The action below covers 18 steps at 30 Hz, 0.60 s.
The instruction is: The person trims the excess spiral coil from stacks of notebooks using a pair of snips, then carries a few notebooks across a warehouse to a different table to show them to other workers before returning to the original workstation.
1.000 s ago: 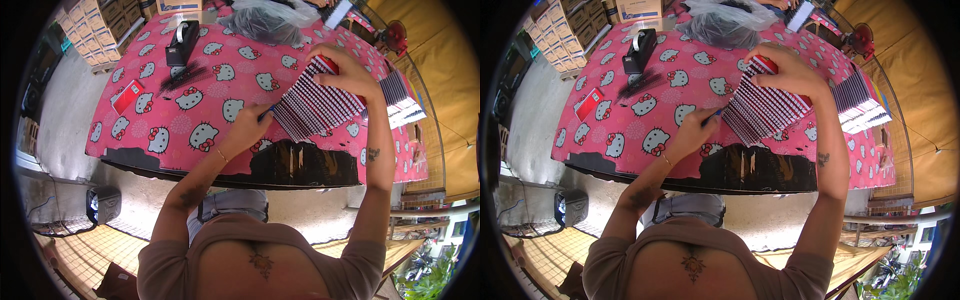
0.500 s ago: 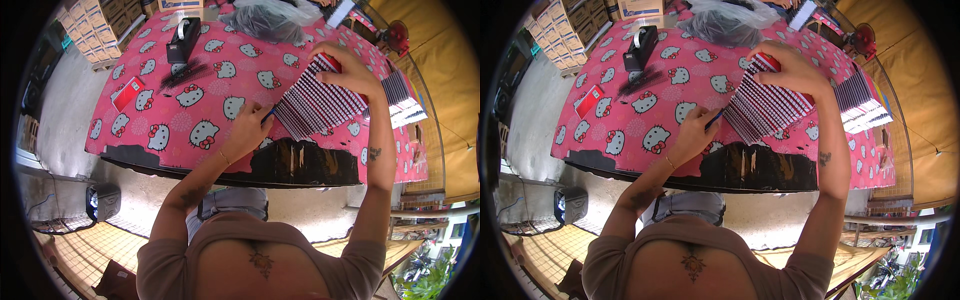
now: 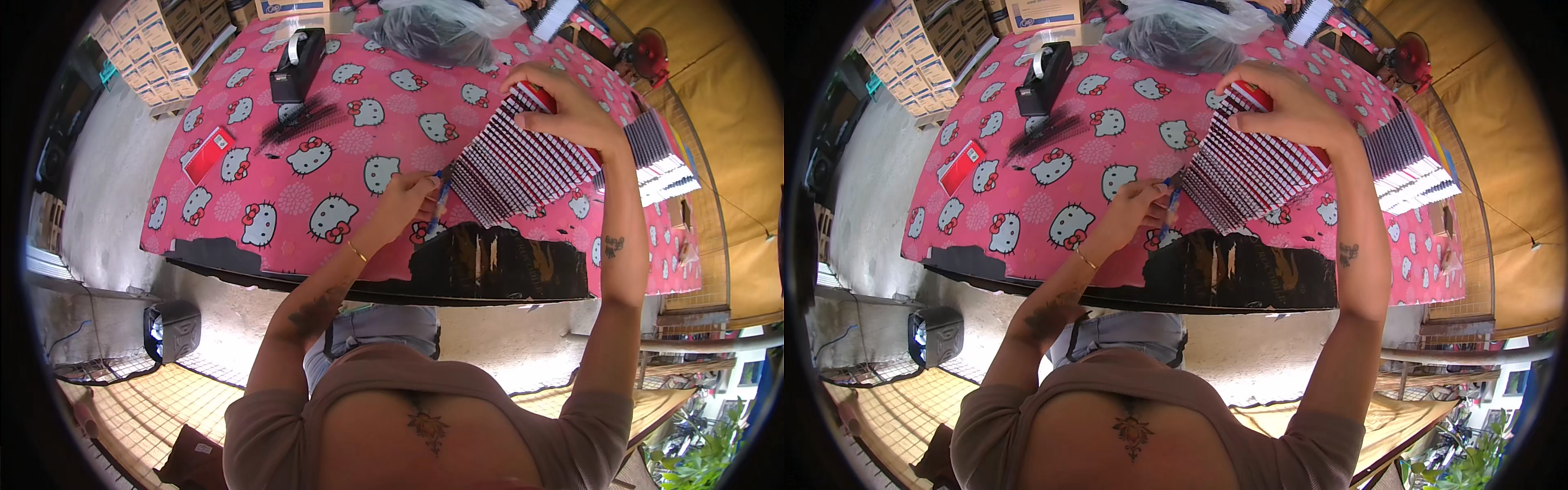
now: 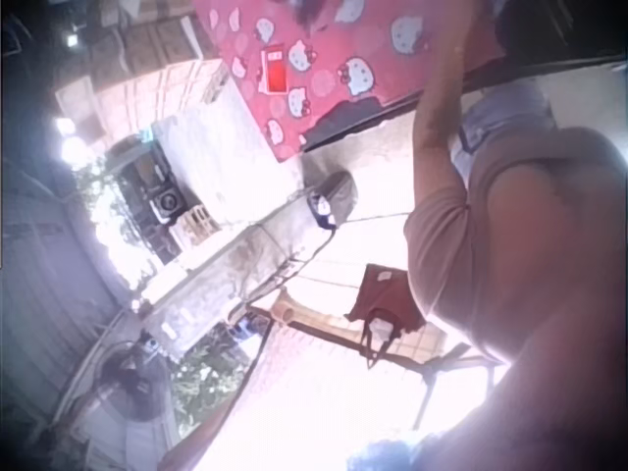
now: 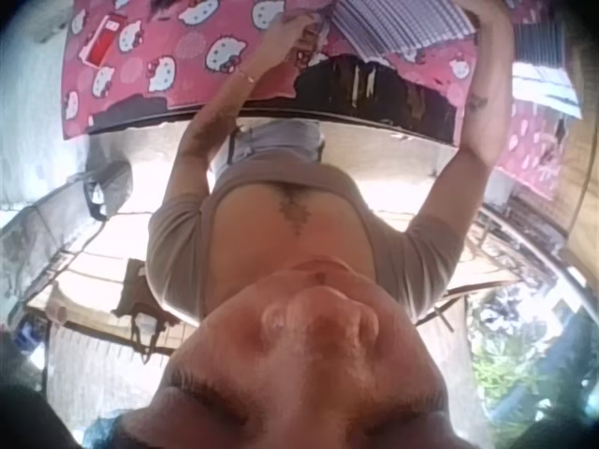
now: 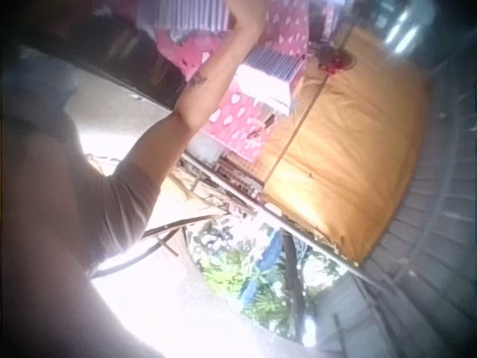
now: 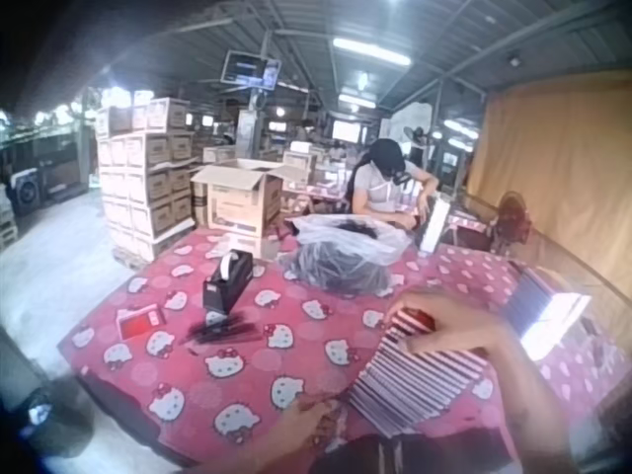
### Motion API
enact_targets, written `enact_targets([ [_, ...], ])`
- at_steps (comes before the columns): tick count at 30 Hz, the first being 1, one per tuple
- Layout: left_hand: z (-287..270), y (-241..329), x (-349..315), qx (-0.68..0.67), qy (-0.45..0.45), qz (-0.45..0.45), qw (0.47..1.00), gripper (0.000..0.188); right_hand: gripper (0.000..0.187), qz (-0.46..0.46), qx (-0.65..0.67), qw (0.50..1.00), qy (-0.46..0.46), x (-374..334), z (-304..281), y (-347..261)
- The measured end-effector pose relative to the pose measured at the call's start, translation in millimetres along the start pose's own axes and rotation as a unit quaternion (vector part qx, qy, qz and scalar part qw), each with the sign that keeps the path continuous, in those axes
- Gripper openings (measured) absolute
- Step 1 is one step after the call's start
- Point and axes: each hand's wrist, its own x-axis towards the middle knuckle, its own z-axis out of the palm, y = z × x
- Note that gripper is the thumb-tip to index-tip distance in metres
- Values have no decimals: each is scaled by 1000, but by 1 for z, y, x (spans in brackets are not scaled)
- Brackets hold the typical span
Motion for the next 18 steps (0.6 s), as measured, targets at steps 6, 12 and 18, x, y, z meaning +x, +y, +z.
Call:
enact_targets([
  [6, 5, 7, -1, -78, -17, -46, 996, 32, 38, 1, -2, 1000, -1, 0, -1, -3],
  [12, 9, 8, -3, -40, 5, -43, 998, 32, 37, -2, -7, 1000, 4, -1, 0, 1],
  [18, 5, 3, 1, 8, -3, -25, 1000, 26, 38, 7, 3, 1000, -4, -1, -1, -3],
])
